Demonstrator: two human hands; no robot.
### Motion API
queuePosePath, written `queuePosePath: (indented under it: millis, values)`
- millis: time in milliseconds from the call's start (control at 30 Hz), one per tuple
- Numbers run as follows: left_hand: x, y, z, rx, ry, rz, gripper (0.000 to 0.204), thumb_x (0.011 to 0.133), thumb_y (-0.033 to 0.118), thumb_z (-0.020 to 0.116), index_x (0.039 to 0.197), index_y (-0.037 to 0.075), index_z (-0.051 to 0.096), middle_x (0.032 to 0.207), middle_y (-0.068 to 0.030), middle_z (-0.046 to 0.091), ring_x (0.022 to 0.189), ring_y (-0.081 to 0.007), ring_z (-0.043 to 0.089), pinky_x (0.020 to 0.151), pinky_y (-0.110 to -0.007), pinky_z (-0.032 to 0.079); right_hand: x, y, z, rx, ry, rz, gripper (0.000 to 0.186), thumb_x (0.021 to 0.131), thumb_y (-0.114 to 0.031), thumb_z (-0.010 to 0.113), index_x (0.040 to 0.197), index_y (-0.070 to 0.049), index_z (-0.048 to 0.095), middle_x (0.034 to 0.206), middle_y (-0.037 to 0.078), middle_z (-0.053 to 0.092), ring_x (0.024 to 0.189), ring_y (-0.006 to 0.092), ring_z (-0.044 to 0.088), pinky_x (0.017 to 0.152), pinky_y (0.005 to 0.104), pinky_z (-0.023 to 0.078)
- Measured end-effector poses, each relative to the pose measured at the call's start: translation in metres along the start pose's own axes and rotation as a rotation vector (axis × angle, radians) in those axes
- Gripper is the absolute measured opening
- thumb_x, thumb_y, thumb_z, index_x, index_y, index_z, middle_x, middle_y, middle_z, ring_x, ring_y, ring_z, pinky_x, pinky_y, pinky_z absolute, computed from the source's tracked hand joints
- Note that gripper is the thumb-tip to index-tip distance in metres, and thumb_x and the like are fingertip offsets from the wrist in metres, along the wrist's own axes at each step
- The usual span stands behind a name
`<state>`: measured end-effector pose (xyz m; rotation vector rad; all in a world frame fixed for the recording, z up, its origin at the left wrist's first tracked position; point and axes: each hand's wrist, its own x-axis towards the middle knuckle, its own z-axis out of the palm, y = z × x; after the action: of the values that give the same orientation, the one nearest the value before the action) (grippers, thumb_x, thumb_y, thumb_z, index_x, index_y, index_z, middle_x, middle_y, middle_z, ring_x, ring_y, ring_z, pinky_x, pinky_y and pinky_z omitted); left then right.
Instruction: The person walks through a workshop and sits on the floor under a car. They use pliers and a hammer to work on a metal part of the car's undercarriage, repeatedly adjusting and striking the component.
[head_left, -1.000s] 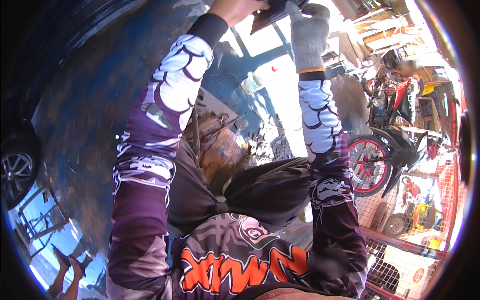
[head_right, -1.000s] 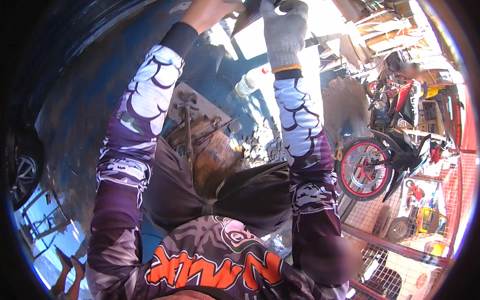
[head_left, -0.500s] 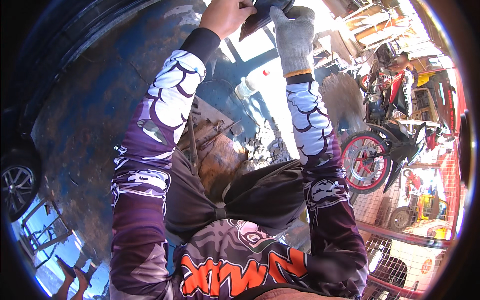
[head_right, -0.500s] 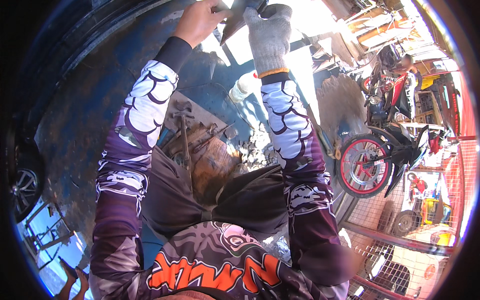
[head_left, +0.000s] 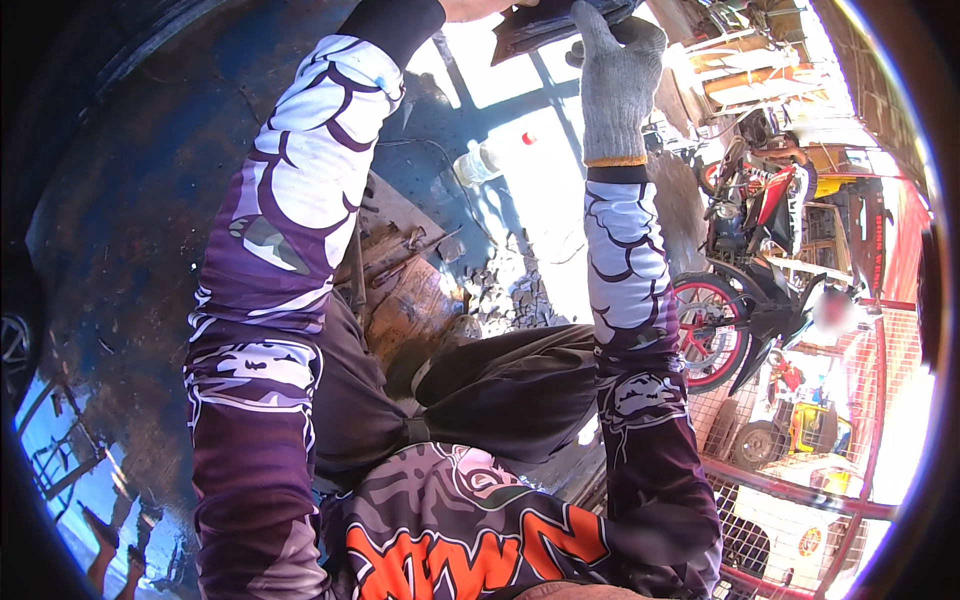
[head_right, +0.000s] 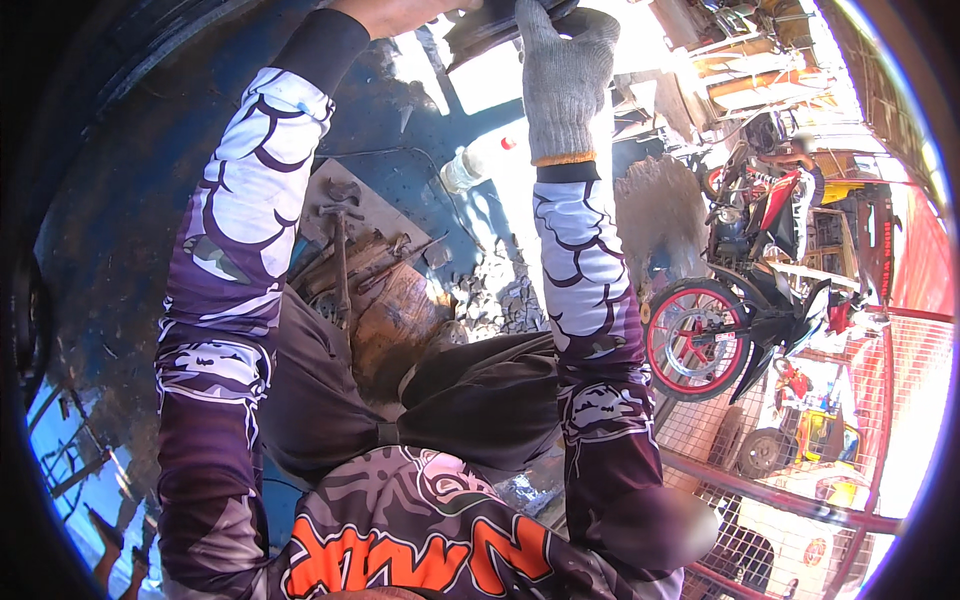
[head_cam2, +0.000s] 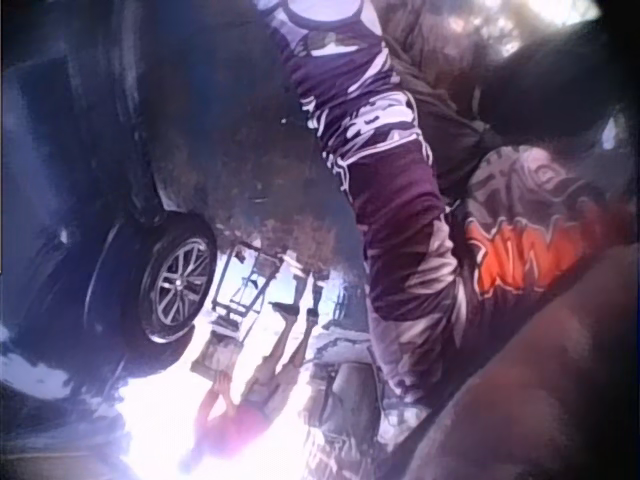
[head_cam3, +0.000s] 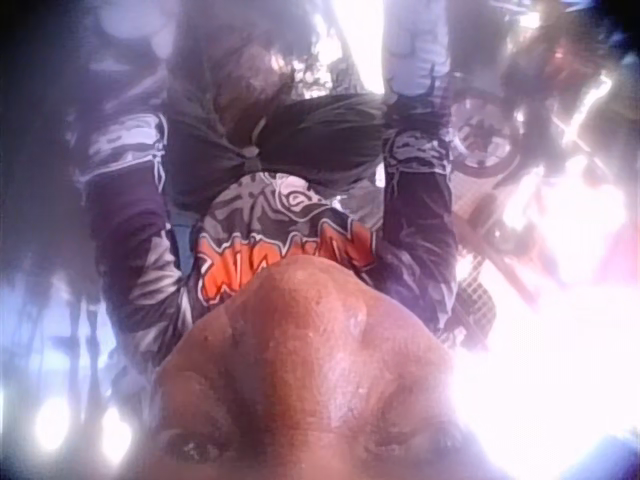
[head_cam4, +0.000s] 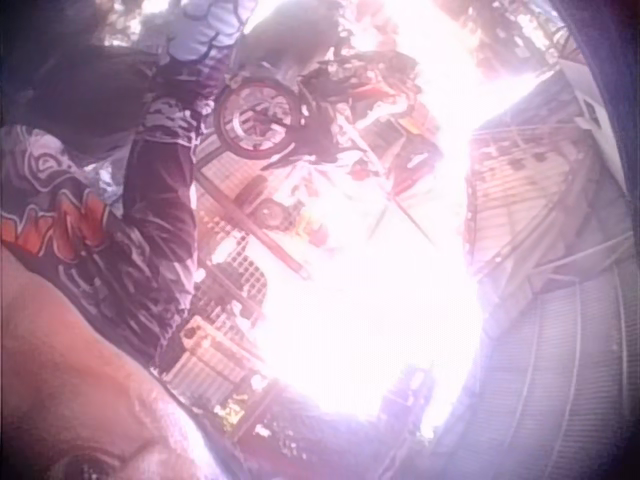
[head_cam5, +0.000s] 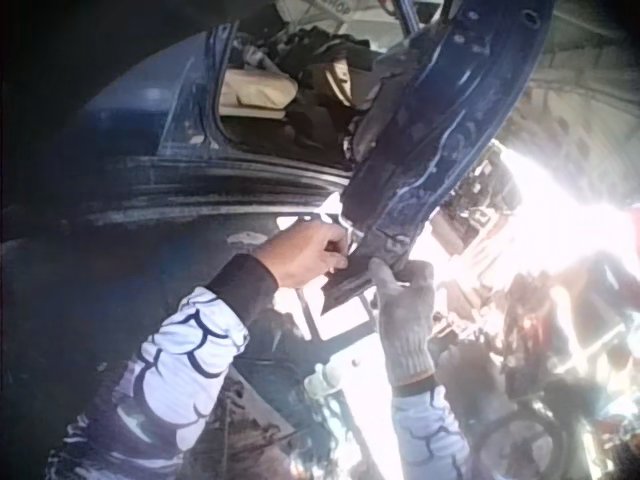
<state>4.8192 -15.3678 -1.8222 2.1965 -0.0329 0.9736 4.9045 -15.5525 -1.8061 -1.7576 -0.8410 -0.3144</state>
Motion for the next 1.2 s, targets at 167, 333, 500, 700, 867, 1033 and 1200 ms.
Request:
queuePosePath:
  millis: [167, 333, 500, 700, 867, 1033, 1200]
  values:
    - [0.003, 0.001, -0.005, -0.121, -0.081, -0.069, 0.013, 0.09, 0.011, 0.075, 0.091, -0.003, 0.073, 0.083, -0.0163, 0.075, 0.075, -0.0242, 0.074, 0.07, -0.038, 0.056, -0.002, -0.002, 0.001, 0.073, -0.007, 0.038, 0.029, 0.094, -0.018, 0.081, 0.102, 0.0, 0.059, 0.078, 0.005, 0.062, 0.061, 0.011, 0.058, 0.053, 0.0293, 0.047]
    - [0.005, 0.002, 0.001, -0.1, -0.045, 0.009, 0.013, 0.091, 0.01, 0.075, 0.093, -0.002, 0.075, 0.082, -0.0155, 0.075, 0.074, -0.0226, 0.074, 0.069, -0.037, 0.056, -0.003, -0.003, 0.002, 0.268, -0.012, 0.16, 0.027, 0.094, -0.016, 0.081, 0.101, -0.001, 0.059, 0.078, 0.004, 0.062, 0.06, 0.0108, 0.058, 0.052, 0.0288, 0.048]
    - [0.004, 0.002, 0.005, -0.184, -0.086, -0.069, 0.013, 0.091, 0.01, 0.075, 0.095, -0.002, 0.075, 0.083, -0.0133, 0.076, 0.074, -0.0206, 0.075, 0.068, -0.035, 0.057, 0.0, 0.001, -0.002, 0.084, 0.002, 0.066, 0.028, 0.094, -0.018, 0.081, 0.101, -0.001, 0.059, 0.077, 0.004, 0.062, 0.059, 0.0115, 0.059, 0.052, 0.0286, 0.049]
    - [-0.002, 0.002, 0.003, -0.233, -0.093, -0.163, 0.015, 0.091, 0.012, 0.076, 0.096, -0.002, 0.076, 0.083, -0.0126, 0.077, 0.073, -0.0202, 0.076, 0.067, -0.034, 0.057, 0.0, 0.002, -0.001, 0.068, -0.003, 0.056, 0.03, 0.094, -0.02, 0.081, 0.101, 0.001, 0.06, 0.077, 0.006, 0.064, 0.058, 0.0118, 0.06, 0.052, 0.0287, 0.05]
    - [-0.002, 0.009, 0.003, -0.139, -0.044, -0.1, 0.015, 0.091, 0.013, 0.076, 0.093, -0.002, 0.076, 0.08, -0.0147, 0.077, 0.071, -0.0204, 0.076, 0.067, -0.035, 0.058, 0.002, 0.002, -0.003, 0.025, -0.029, 0.05, 0.03, 0.095, -0.02, 0.081, 0.102, 0.001, 0.06, 0.078, 0.007, 0.066, 0.059, 0.0121, 0.061, 0.052, 0.0294, 0.05]
    - [0.001, 0.014, 0.014, -0.111, 0.042, -0.182, 0.018, 0.087, 0.016, 0.079, 0.092, -0.001, 0.077, 0.083, -0.0164, 0.077, 0.073, -0.0255, 0.076, 0.069, -0.039, 0.058, 0.005, 0.007, -0.006, 0.072, -0.008, 0.049, 0.029, 0.095, -0.019, 0.08, 0.102, 0.001, 0.06, 0.078, 0.007, 0.066, 0.059, 0.0122, 0.061, 0.052, 0.0297, 0.049]
    - [0.0, 0.024, 0.022, 0.122, 0.156, -0.11, 0.021, 0.084, 0.021, 0.078, 0.09, 0.0, 0.078, 0.087, -0.0201, 0.076, 0.081, -0.0373, 0.075, 0.076, -0.047, 0.058, 0.006, 0.004, -0.005, 0.069, 0.011, 0.063, 0.027, 0.095, -0.018, 0.079, 0.1, 0.0, 0.059, 0.076, 0.007, 0.066, 0.059, 0.0128, 0.061, 0.052, 0.0302, 0.049]
